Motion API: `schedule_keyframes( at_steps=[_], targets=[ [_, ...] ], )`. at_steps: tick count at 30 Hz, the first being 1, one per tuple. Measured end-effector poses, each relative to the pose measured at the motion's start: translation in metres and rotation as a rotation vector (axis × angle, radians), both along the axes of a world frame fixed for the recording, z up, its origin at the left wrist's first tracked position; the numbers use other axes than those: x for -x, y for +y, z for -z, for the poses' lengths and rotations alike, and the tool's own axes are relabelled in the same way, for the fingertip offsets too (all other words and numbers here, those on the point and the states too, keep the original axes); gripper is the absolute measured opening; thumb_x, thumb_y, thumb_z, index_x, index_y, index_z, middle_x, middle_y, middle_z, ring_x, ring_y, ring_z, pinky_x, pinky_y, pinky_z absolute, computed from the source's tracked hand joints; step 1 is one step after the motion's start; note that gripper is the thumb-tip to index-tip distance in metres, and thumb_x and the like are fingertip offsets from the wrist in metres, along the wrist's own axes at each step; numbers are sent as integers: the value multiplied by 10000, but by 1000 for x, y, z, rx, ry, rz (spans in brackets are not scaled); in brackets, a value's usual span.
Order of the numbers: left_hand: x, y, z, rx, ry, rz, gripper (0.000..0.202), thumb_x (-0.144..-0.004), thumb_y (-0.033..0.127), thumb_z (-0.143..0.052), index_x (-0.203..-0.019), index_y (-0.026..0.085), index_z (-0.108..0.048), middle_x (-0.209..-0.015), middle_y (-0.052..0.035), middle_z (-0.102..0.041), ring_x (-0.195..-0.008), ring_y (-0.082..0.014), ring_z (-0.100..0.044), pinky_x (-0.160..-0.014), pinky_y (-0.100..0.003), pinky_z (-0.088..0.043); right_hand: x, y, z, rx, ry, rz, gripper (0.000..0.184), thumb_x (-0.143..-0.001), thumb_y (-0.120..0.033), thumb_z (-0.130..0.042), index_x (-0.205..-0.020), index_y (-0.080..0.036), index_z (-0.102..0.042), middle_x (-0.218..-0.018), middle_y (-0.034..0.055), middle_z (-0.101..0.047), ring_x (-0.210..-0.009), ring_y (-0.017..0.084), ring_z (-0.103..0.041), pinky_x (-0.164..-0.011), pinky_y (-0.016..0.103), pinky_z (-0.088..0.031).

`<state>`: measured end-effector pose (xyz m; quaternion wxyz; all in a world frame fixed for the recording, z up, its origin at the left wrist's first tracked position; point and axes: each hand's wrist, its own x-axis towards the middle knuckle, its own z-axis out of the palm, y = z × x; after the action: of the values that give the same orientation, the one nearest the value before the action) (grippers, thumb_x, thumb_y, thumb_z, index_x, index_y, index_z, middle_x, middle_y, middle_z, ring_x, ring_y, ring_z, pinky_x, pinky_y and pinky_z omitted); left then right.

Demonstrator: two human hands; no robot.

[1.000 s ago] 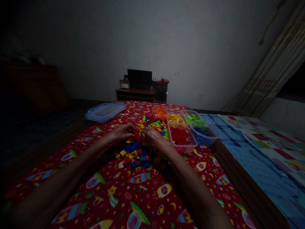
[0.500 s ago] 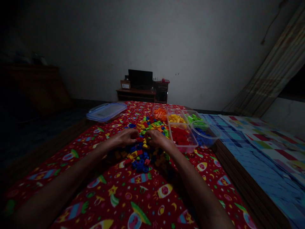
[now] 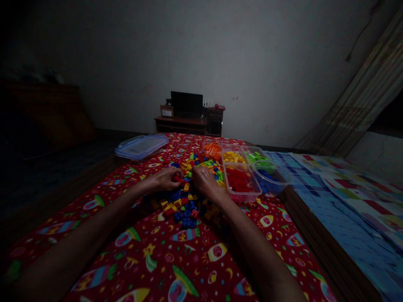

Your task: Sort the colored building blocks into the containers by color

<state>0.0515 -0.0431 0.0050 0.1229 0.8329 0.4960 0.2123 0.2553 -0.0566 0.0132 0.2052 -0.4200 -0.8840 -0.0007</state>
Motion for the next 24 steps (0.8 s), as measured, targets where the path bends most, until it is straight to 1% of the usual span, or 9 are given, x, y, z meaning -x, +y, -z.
schedule_keyframes(
  at_steps=[3, 5, 7, 10, 13, 16, 19, 21, 24],
  targets=[
    [7, 3, -5, 127, -185, -91, 246, -608, 325, -590, -814, 192, -602, -718, 19, -596, -644, -159, -551, -587, -251, -423, 8, 7, 10, 19, -51, -17, 222, -868, -179, -475, -1042, -115, -597, -885, 108, -637, -771, 174, -518, -671, 261, -332],
    [11, 1, -8, 250, -332, -128, 308, -618, 385, -610, -857, 193, -578, -662, 40, -573, -570, -136, -521, -509, -233, -386, 11, 10, 15, 40, -98, -13, 197, -862, -174, -477, -993, -135, -619, -865, 100, -638, -760, 171, -517, -658, 260, -326],
    [13, -2, -9, 366, -496, -120, 336, -638, 417, -620, -882, 196, -552, -638, 50, -560, -534, -118, -503, -468, -214, -354, 10, 10, 14, 38, -143, -6, 201, -865, -149, -448, -941, -140, -634, -828, 91, -631, -727, 161, -505, -634, 258, -310],
    [13, -6, -13, 457, -727, -114, 300, -659, 410, -620, -849, 195, -534, -655, 43, -568, -549, -107, -518, -481, -206, -373, 7, 5, 7, 6, -168, 17, 224, -878, -151, -418, -927, -134, -637, -788, 81, -621, -664, 147, -475, -596, 264, -275],
    [11, -7, -16, 491, -872, -194, 277, -652, 401, -620, -821, 192, -552, -754, 15, -618, -655, -131, -581, -578, -238, -455, 7, 1, 1, -47, -166, 47, 246, -896, -164, -393, -928, -138, -635, -750, 67, -611, -618, 135, -449, -579, 270, -246],
    [12, -6, -16, 538, -939, -257, 277, -653, 413, -610, -828, 203, -569, -872, -2, -663, -780, -162, -625, -660, -264, -486, 15, 1, 4, -66, -159, -15, 227, -893, -169, -417, -937, -148, -639, -762, 63, -619, -650, 139, -472, -594, 266, -256],
    [14, -4, -13, 561, -946, -296, 285, -662, 442, -600, -829, 213, -566, -919, -8, -678, -835, -175, -633, -658, -260, -483, 26, 3, 14, 20, -149, -76, 208, -888, -220, -469, -974, -159, -649, -806, 72, -640, -692, 152, -509, -607, 259, -291],
    [15, -3, -11, 549, -935, -307, 278, -673, 448, -592, -827, 218, -563, -926, -12, -681, -845, -176, -631, -649, -259, -483, 31, 5, 18, 78, -127, -64, 198, -872, -219, -496, -966, -156, -658, -814, 78, -650, -700, 155, -530, -612, 253, -315],
    [12, -4, -11, 512, -850, -289, 271, -700, 465, -561, -830, 227, -569, -901, -19, -686, -827, -178, -630, -634, -266, -483, 30, 9, 20, 146, -54, -39, 166, -809, -170, -541, -899, -149, -679, -813, 77, -667, -733, 159, -570, -635, 243, -352]
  ],
)
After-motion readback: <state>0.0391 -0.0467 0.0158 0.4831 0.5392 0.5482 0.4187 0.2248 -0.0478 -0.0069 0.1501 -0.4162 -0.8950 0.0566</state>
